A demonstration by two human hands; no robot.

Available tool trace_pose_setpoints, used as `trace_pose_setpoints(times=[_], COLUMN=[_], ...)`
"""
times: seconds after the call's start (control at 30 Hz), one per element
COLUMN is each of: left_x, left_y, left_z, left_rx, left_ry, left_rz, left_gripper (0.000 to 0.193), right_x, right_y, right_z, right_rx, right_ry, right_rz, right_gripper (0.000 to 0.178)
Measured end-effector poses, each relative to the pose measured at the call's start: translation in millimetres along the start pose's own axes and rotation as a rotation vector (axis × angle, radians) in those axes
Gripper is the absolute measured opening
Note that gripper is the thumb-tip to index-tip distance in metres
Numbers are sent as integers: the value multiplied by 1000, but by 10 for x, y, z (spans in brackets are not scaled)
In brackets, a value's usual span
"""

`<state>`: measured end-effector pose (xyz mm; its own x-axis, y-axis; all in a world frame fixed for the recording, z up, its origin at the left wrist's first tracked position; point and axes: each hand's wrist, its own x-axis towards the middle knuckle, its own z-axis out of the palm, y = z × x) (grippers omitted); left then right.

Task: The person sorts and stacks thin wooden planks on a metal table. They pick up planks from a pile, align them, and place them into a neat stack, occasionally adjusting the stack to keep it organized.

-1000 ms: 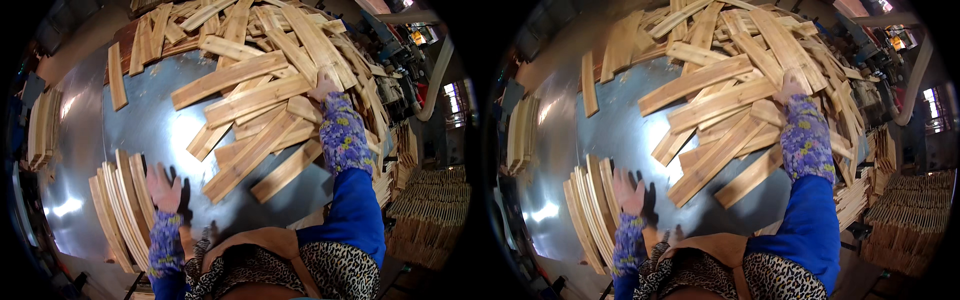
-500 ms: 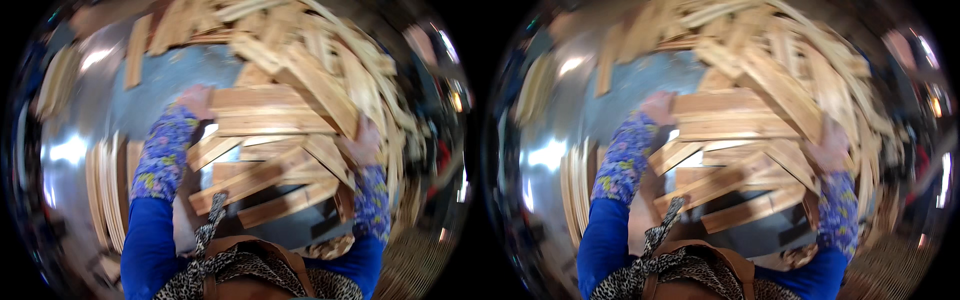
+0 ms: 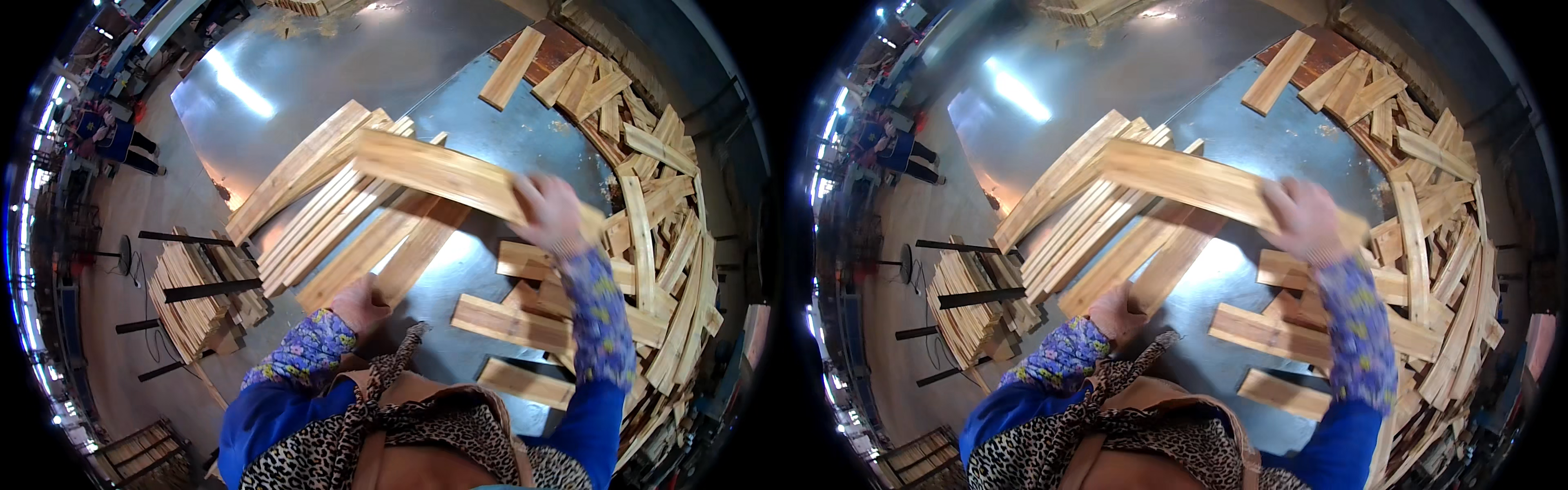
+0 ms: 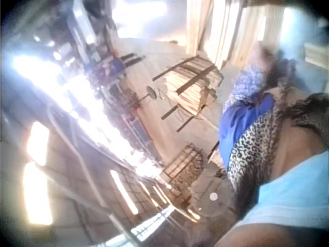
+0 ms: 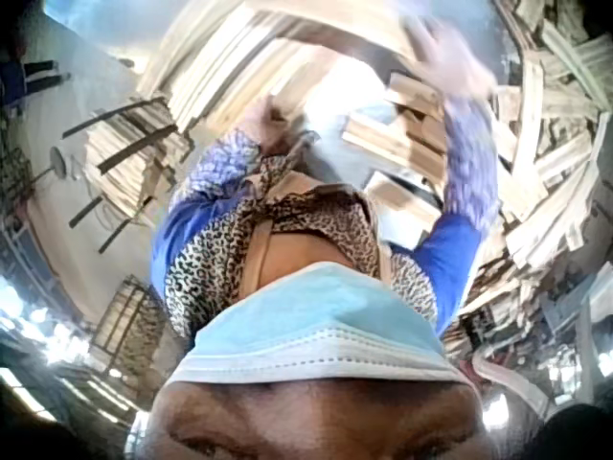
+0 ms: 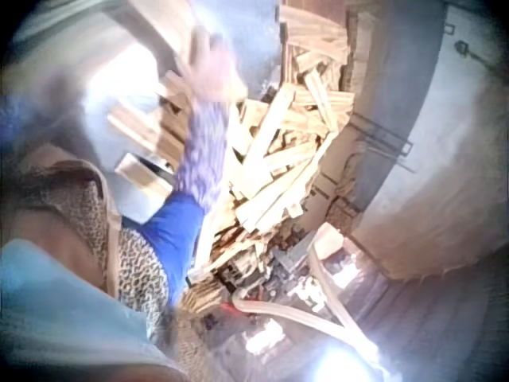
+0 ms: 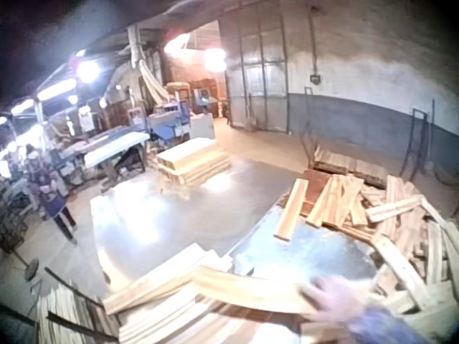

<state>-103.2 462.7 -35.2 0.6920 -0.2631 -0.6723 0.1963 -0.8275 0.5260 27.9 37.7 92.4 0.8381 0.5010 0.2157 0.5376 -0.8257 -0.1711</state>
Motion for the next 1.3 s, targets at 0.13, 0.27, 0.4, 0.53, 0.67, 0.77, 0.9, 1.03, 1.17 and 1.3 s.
trace_pose_setpoints(times=[0.13, 0.27, 0.4, 0.53, 0.67, 0.77, 0.9, 1.03, 1.17, 1.3], left_x=[-65, -84, -57, -190, -37, -222, 69, 453, 986, 1238], left_y=[-519, -560, -661, -704, -1089, -901, -474, 1336, 2790, 3573], left_z=[175, 25, 121, 238, 58, -412, -477, 195, 1301, 2012], left_rx=[42, 24, 167, 381, 564, 902, 793, 574, 420, 557], left_ry=[54, 68, 144, 421, 725, 765, 801, 447, 216, 81], left_rz=[58, 66, 99, 409, 197, 252, 521, 651, 1161, 1195], left_gripper=[59, 50, 42, 47, 34, 69, 88, 88, 87, 89], right_x=[1820, 2661, 2140, 648, -1431, -2882, -4439, -4653, -4399, -4078], right_y=[-788, -1480, -1482, -940, -462, -360, -309, 14, 526, 717], right_z=[750, 1291, 1430, 1107, 573, 97, -660, -1107, -1111, -1116], right_rx=[93, -39, 130, 203, 87, -91, -135, -148, 49, 262], right_ry=[139, -35, -117, -122, 59, 99, 167, 474, 548, 577], right_rz=[-374, -253, 90, 573, 1021, 1253, 1788, 2166, 2294, 2201], right_gripper=[49, 60, 63, 68, 70, 76, 95, 117, 127, 114])
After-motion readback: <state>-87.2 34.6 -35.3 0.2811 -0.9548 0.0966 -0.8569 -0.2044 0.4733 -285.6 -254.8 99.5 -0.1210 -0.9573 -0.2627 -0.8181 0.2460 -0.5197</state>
